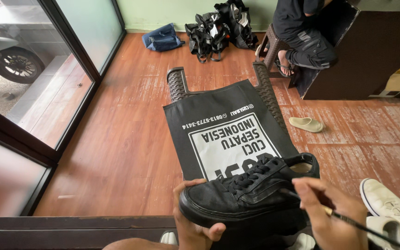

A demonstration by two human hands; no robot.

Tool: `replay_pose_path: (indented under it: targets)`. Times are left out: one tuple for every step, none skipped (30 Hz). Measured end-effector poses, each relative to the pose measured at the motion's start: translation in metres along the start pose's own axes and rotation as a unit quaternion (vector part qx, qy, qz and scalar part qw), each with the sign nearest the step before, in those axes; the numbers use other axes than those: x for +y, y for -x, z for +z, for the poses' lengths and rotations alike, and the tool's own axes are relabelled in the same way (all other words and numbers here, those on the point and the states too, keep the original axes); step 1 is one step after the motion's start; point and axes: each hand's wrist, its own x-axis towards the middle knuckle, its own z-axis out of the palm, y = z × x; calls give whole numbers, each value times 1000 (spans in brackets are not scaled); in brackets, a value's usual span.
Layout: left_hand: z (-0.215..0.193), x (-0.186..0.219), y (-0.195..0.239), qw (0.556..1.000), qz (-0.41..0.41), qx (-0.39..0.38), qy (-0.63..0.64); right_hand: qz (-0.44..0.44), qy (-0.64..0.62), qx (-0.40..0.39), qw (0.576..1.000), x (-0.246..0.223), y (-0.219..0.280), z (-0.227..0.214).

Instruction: The person holds a black sneaker and uses a small brush to scrub the upper surface and toe area. They rotate the shoe to access different sides while continuing to brush the exterior.

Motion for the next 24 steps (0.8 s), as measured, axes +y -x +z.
replay_pose_path:
  targets:
    - [0, 0, 0, 1000, -1, 1, 0, -8, -1, -13, 1000, 0, 5, 2]
    - [0, 0, 0, 1000, -2, 2, 1, -17, -2, -27, 1000, 0, 10, 5]
    - [-1, 1, 0, 1000, -3, 0, -1, -14, -3, -27, 1000, -2, 9, 6]
    - [-1, 1, 0, 1000, 0, -1, -4, -18, -9, -60, 998, -5, 7, 7]
    - [-1, 1, 0, 1000, 3, -3, -7, -23, -16, -93, 995, -7, 5, 9]
    - [-2, 0, 1, 1000, 3, -6, -8, -20, -16, -93, 995, -6, 3, 6]
    - [-1, -1, 1, 1000, -3, -5, -2, -6, 3, -63, 998, -5, -1, 3]
    - [-1, -1, 2, 1000, -8, -4, 3, 7, 22, -32, 999, -4, -5, 0]
    - [-1, -1, 1, 1000, -9, -1, 5, 4, 25, -33, 999, -6, -2, 0]
    - [-2, 0, 1, 1000, -7, -3, 17, -10, -2, -19, 1000, -7, 1, 0]
    - [-2, 0, 0, 1000, -5, -9, 28, -23, -28, -3, 999, -8, 5, 0]
    - [0, 0, 1, 999, -6, -8, 30, -23, -26, -2, 999, -9, 5, 3]
    - [0, 0, 1, 1000, 5, -5, 22, -59, -29, -32, 997, -11, 7, 6]
    - [0, -1, 1, 1000, 15, -1, 14, -94, -33, -62, 993, -12, 9, 9]
    - [0, -1, 1, 1000, 14, -5, 13, -90, -33, -62, 994, -9, 6, 7]
    - [-1, -1, 2, 1000, 11, -8, 7, -34, -8, -63, 997, -7, 3, 6]
    - [0, -1, 2, 1000, 8, -6, 2, 16, 17, -65, 998, -4, -3, 4]
    - [-1, 1, 0, 1000, 7, -5, 2, 16, 18, -66, 998, -4, -3, 1]
    - [-1, 2, 0, 1000, 11, -2, 9, 11, 1, -37, 999, -4, -3, -1]
    - [-1, 3, 0, 1000, 15, 1, 17, 7, -17, -8, 1000, -3, -3, -4]
    - [-1, 5, 0, 1000, 11, 5, 16, 6, -14, -13, 1000, -6, 2, -3]
    - [1, 6, 0, 999, 20, 6, 27, -35, -30, -14, 999, -8, 5, -2]
    - [0, 6, -1, 999, 30, 3, 35, -72, -49, -15, 996, -9, 11, -1]
    - [0, 6, -1, 999, 25, 2, 33, -69, -48, -19, 996, -10, 8, 1]
